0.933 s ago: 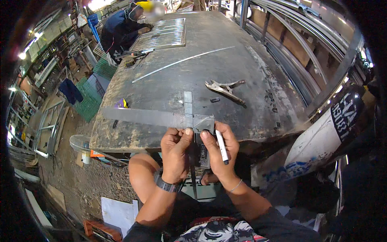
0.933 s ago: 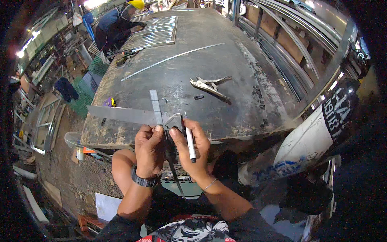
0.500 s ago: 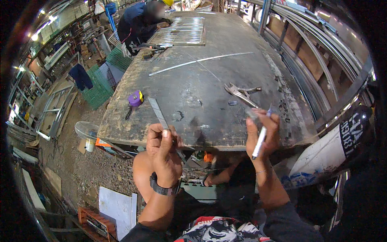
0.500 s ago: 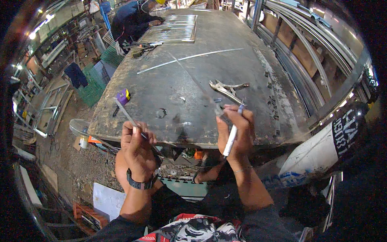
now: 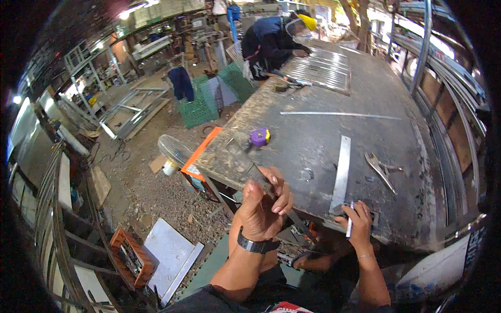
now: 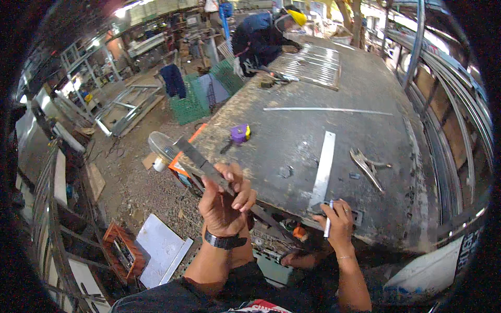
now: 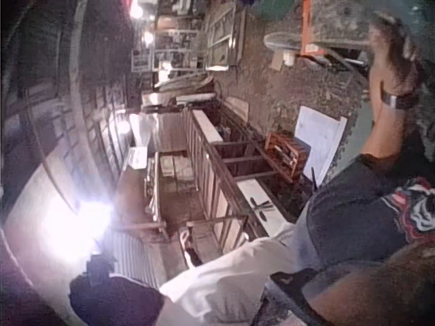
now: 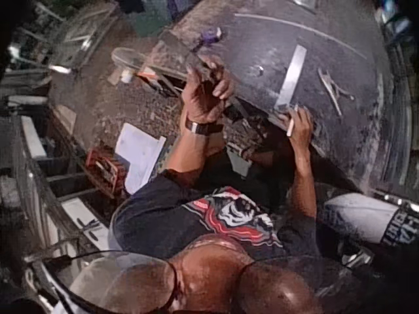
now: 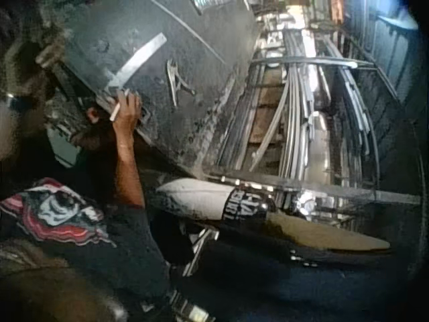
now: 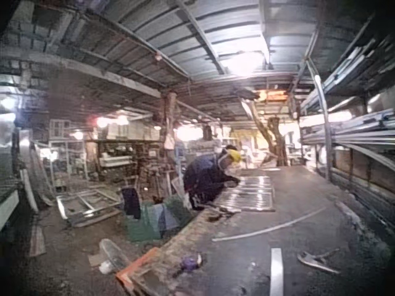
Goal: The person uses a try square and a marker to draw perpendicular lines on a long metal bar. They repeatedly reposition the square along the bar and mark multiple points.
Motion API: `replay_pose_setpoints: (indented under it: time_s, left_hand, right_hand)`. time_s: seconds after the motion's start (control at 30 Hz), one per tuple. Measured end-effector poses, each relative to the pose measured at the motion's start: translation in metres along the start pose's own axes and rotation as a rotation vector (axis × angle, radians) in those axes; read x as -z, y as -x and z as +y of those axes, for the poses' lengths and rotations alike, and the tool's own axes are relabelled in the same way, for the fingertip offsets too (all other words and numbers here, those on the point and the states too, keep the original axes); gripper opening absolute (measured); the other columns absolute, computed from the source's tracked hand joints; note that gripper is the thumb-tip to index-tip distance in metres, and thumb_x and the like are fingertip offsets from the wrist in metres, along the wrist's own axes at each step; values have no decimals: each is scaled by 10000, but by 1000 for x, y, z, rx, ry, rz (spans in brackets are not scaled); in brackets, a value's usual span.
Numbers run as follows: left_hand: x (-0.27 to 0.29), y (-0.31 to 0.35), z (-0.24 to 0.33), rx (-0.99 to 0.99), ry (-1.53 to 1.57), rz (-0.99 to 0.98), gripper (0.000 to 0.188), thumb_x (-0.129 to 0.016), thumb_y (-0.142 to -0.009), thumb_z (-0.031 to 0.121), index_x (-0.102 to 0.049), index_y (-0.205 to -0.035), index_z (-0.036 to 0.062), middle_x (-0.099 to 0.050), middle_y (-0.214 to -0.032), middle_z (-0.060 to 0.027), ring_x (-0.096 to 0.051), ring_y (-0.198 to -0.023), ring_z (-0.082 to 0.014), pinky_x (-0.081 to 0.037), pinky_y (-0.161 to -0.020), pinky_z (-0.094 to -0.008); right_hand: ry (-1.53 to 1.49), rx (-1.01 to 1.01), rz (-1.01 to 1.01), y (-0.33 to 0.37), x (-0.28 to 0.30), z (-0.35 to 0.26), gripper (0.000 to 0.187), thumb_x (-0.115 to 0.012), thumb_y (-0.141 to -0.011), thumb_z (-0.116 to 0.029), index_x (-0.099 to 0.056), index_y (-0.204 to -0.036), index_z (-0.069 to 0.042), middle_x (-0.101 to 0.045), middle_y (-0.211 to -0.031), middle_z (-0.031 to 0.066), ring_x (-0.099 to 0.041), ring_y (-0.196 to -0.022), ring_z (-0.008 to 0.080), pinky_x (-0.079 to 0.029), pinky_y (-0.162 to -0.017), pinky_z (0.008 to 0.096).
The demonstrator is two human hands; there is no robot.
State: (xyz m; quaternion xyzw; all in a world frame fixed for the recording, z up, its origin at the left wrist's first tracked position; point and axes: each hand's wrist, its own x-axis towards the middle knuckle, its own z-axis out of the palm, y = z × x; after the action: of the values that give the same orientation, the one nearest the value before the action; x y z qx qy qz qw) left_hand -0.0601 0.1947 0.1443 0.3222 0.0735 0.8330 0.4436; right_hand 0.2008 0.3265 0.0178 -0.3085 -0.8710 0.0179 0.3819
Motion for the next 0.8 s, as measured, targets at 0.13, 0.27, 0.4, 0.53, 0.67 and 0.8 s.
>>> replay_pose_setpoints:
  time_s: [0.13,0.27,0.4,0.53,0.67,0.8]
  left_hand:
    - [0,3,5,-9,-21,130,459,-495,-1020,517,-542,-1047,61,-489,-875,-35,-421,-543,-116,-372,-502,-276]
    - [0,5,8,-92,-146,144,449,-477,-1030,507,-539,-1037,63,-492,-869,-33,-440,-547,-118,-372,-502,-280]
    - [1,5,12,-155,-163,258,416,-477,-1041,469,-536,-1045,57,-492,-861,-36,-496,-627,-156,-416,-572,-308]
    - [2,4,20,-252,-230,330,402,-524,-1030,447,-541,-1072,48,-506,-865,-46,-507,-678,-177,-415,-583,-324]
    - [8,1,20,-368,-238,456,408,-549,-1015,448,-557,-1067,44,-606,-1028,-93,-617,-915,-247,-556,-820,-435]
    - [15,-2,29,-392,-246,484,442,-542,-1014,463,-564,-1088,28,-588,-1165,-95,-601,-1127,-272,-504,-1017,-502]
  right_hand:
    - [40,-78,127,-12,6,21,313,-759,-828,-97,-691,-1129,-52,-650,-1169,179,-572,-1142,402,-449,-1003,512]
    - [122,-191,181,-39,18,63,392,-698,-866,-49,-614,-1248,-37,-632,-1233,191,-560,-1170,410,-428,-1031,488]
    - [188,-236,42,-45,17,96,436,-680,-870,-37,-581,-1294,-44,-624,-1261,188,-549,-1203,403,-424,-1041,466]
    - [157,-274,-30,-37,2,115,437,-675,-871,-35,-583,-1298,-55,-628,-1270,171,-552,-1207,391,-428,-1037,463]
    - [103,-283,-47,-33,0,128,426,-679,-871,-38,-595,-1286,-74,-640,-1237,165,-569,-1179,396,-444,-1009,454]
    - [150,-256,33,-37,-1,126,455,-695,-857,-21,-577,-1292,-76,-638,-1232,174,-570,-1180,399,-443,-1006,467]
